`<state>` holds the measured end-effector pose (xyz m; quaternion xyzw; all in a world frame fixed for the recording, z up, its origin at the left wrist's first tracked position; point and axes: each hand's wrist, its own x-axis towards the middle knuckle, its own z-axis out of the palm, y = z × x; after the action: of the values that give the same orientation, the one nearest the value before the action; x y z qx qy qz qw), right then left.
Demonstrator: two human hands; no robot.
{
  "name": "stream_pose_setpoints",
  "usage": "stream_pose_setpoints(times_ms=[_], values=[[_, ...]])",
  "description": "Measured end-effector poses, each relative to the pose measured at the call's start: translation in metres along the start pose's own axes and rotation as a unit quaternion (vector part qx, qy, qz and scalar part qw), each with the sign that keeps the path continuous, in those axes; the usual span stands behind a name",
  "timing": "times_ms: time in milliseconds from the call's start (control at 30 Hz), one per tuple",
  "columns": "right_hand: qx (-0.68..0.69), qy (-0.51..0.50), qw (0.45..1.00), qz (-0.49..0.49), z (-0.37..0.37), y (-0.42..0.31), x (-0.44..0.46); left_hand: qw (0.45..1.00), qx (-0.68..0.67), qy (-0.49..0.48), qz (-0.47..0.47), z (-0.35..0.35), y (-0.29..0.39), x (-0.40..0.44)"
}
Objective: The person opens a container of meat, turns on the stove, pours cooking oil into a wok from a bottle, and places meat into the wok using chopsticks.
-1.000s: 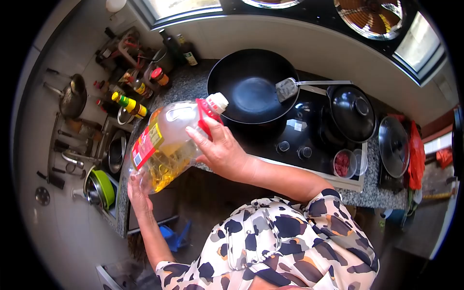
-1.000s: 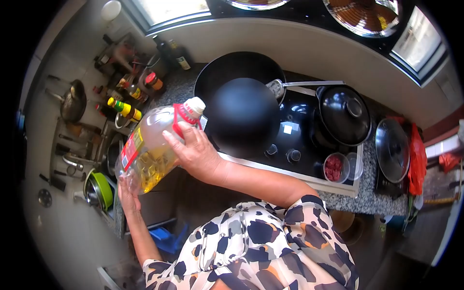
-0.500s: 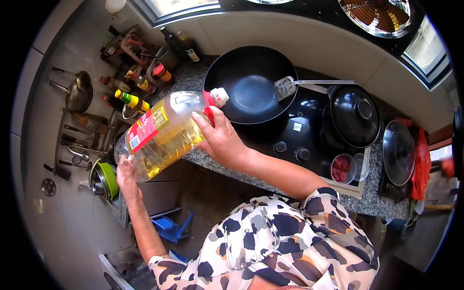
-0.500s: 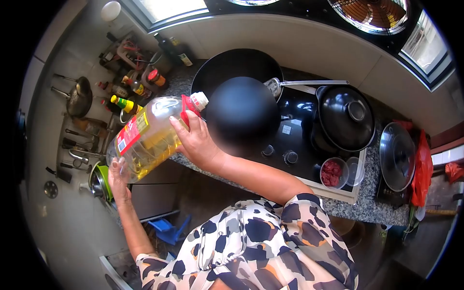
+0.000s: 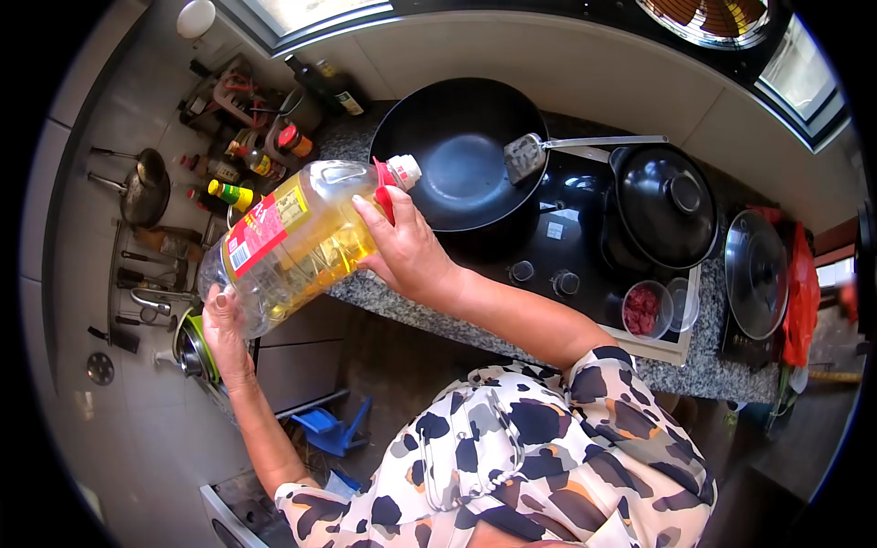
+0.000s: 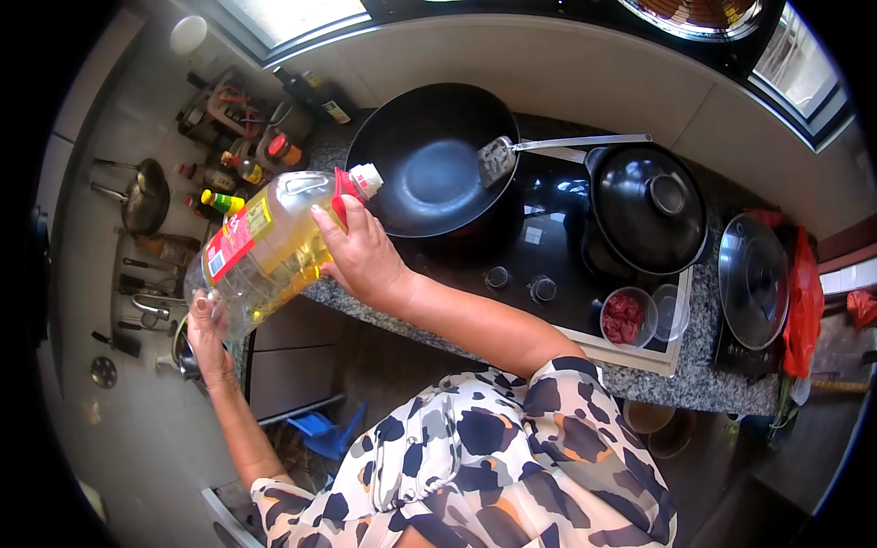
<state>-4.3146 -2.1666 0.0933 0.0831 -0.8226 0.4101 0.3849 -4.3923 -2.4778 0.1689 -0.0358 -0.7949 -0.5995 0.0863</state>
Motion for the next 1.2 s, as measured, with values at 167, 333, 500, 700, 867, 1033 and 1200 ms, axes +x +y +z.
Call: stream_pose_setpoints(times_ms=[167,333,500,700,867,1033,1200], values=[[-0.012,0.009,1.000,0.004,-0.001,0.002,0.004,1.000,0.011,0.011,0.011,0.009,0.015,-0.002],[-0.008,0.014,1.000,0.008,-0.001,0.004,0.006,1.000,0.011,0.007,0.020,0.010,0.021,0.000],[-0.005,0.021,1.000,0.002,-0.004,0.006,0.009,0.999,0.026,-0.003,0.021,0.005,0.021,0.004],[0.009,0.022,1.000,0.003,-0.002,0.011,0.010,0.999,0.028,-0.009,0.025,0.008,0.027,0.006],[0.010,0.022,1.000,0.009,-0.002,0.013,0.010,0.999,0.031,-0.014,0.034,0.009,0.029,0.009],[0.010,0.026,1.000,0.011,-0.003,0.013,0.008,0.998,0.035,-0.014,0.043,0.008,0.030,0.009],[0.002,0.035,0.999,0.006,-0.003,0.014,0.006,0.998,0.028,-0.015,0.047,0.010,0.033,0.010]])
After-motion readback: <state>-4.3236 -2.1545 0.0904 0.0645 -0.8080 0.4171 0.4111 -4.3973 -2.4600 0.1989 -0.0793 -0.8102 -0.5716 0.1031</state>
